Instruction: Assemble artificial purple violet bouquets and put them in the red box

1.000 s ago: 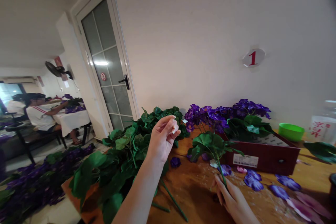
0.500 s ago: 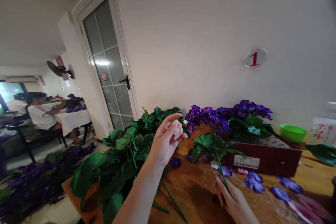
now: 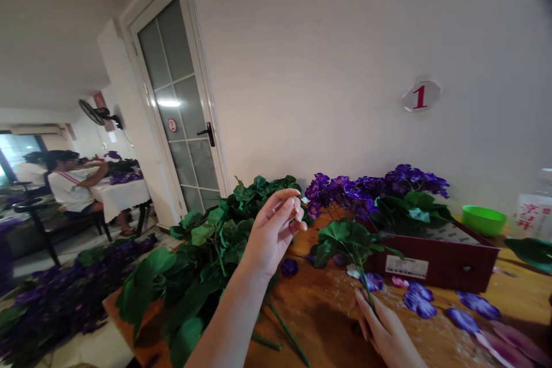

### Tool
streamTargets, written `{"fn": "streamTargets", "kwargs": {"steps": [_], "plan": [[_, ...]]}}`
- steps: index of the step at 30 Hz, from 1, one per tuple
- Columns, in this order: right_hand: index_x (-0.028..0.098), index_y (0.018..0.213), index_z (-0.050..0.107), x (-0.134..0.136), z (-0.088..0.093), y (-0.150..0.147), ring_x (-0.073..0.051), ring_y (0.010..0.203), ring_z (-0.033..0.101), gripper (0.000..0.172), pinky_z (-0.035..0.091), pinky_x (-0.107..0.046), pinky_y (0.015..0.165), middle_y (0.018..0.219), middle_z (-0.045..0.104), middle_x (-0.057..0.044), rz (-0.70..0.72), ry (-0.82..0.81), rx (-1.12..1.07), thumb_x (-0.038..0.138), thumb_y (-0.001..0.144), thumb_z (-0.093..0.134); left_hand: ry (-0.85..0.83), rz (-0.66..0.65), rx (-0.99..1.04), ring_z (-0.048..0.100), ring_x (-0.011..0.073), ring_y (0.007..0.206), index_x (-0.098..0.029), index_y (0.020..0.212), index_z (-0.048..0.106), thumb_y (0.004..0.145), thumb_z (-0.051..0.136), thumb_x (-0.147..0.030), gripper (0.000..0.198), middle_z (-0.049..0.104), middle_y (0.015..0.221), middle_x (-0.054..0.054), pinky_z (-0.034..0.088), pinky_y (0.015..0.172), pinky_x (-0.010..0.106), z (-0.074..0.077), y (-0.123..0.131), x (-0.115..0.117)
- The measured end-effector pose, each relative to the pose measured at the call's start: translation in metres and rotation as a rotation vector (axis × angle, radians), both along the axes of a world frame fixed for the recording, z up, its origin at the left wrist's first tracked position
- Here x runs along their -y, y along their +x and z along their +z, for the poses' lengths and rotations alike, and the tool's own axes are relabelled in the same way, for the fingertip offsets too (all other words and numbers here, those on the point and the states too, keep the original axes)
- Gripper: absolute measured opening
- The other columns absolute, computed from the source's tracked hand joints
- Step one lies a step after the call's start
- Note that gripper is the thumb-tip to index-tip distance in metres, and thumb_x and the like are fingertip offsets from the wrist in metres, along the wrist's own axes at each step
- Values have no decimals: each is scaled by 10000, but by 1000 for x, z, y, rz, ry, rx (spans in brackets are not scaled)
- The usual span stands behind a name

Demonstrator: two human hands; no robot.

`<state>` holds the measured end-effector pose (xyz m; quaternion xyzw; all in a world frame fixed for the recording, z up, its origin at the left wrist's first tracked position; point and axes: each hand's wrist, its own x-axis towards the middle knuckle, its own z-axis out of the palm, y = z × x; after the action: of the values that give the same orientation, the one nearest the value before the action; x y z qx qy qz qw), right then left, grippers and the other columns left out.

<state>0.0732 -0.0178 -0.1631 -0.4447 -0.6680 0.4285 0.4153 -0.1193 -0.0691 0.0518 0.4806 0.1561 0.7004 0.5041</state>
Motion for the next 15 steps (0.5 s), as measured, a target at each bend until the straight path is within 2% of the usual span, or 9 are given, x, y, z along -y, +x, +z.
{"fn": "streamTargets", "kwargs": {"steps": [2, 7, 12, 15], "plan": [[181, 754, 520, 0, 1, 0, -122, 493, 460, 483, 387, -209, 511, 504, 448, 20, 5, 8, -9, 617, 852, 336, -11, 39, 33, 530, 50, 639, -182, 905, 656, 740, 706, -209, 174, 545, 710, -27, 482, 563, 140, 0, 0, 0], [186, 739, 514, 2, 5, -1, -115, 443, 419, 505, 342, -215, 451, 500, 445, 22, 10, 13, 24, 631, 851, 305, -97, 101, 110, 628, 62, 602, -187, 777, 688, 550, 833, -192, 269, 656, 650, -33, 508, 518, 91, 0, -2, -1], [187, 698, 498, 4, 8, -1, -119, 465, 438, 507, 385, -219, 523, 486, 444, 22, 5, 36, 38, 632, 849, 307, -108, 78, 147, 685, 93, 672, -195, 760, 708, 540, 837, -171, 257, 724, 723, -13, 543, 569, 88, 0, -3, 0], [188, 703, 493, 4, 7, -1, -118, 455, 430, 507, 369, -220, 499, 482, 440, 25, 4, 24, 36, 635, 849, 303, -94, 67, 144, 693, 106, 721, -194, 777, 714, 561, 828, -171, 246, 734, 772, -1, 551, 600, 94, 1, -2, 0]]}}
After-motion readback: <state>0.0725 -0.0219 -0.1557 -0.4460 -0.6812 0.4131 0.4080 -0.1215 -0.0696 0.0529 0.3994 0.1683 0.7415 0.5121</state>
